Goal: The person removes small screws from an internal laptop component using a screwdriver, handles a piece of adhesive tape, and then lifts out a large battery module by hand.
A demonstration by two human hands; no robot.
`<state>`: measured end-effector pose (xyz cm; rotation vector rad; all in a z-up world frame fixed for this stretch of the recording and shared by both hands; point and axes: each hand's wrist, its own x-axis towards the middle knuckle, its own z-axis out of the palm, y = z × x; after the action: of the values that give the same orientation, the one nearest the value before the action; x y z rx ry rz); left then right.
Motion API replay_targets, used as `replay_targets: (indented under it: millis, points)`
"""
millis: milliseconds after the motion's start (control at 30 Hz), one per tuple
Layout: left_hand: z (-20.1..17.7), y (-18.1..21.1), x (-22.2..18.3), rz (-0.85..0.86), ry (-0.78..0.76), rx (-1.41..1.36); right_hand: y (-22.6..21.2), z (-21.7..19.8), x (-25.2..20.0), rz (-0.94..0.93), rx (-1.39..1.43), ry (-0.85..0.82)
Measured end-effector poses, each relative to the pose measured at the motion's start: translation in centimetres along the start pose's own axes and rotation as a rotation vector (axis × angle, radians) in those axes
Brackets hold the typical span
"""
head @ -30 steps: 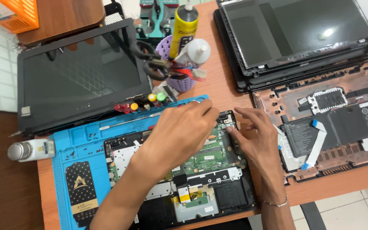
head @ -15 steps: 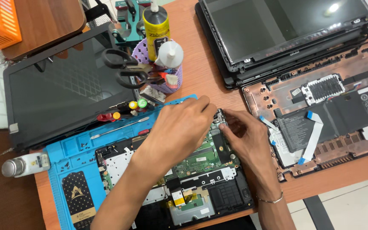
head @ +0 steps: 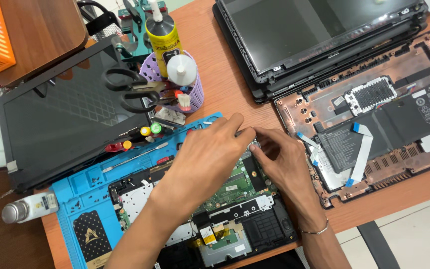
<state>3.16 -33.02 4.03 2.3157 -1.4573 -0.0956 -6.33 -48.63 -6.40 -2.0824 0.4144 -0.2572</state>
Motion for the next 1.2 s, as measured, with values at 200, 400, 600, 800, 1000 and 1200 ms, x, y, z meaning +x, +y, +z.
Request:
replay_targets:
  millis: [200, 400, 600, 800, 1000, 1200]
  points:
    - [0.8, 1.0, 0.3, -0.102, -0.171, 0.257, 0.3, 0.1, -0.1, -0.022, 0.051, -0.002]
    - [0.9, 1.1, 0.5, 0.009, -0.015, 0.154, 0.4, 0.3, -0.1, 0.009, 0.057, 0.002]
    - [1.3, 1.5, 1.1, -0.074, -0.193, 0.290, 0.4, 0.3, 0.0, 0.010, 0.084, 0.013]
    - [1.2, 1.4, 1.2, -0.043, -0.117, 0.305, 0.2, 0.2, -0.1, 0.018, 0.109, 0.007]
    - [1.3, 1.2, 1.3, 0.006, -0.090, 0.234, 0.4, 0.2, -0.1, 0.027, 0.108, 0.003]
    - [1.7, 1.6, 1.5, -0.179, -0.233, 0.359, 0.3, 0.3, -0.1, 0.027, 0.090, 0.007]
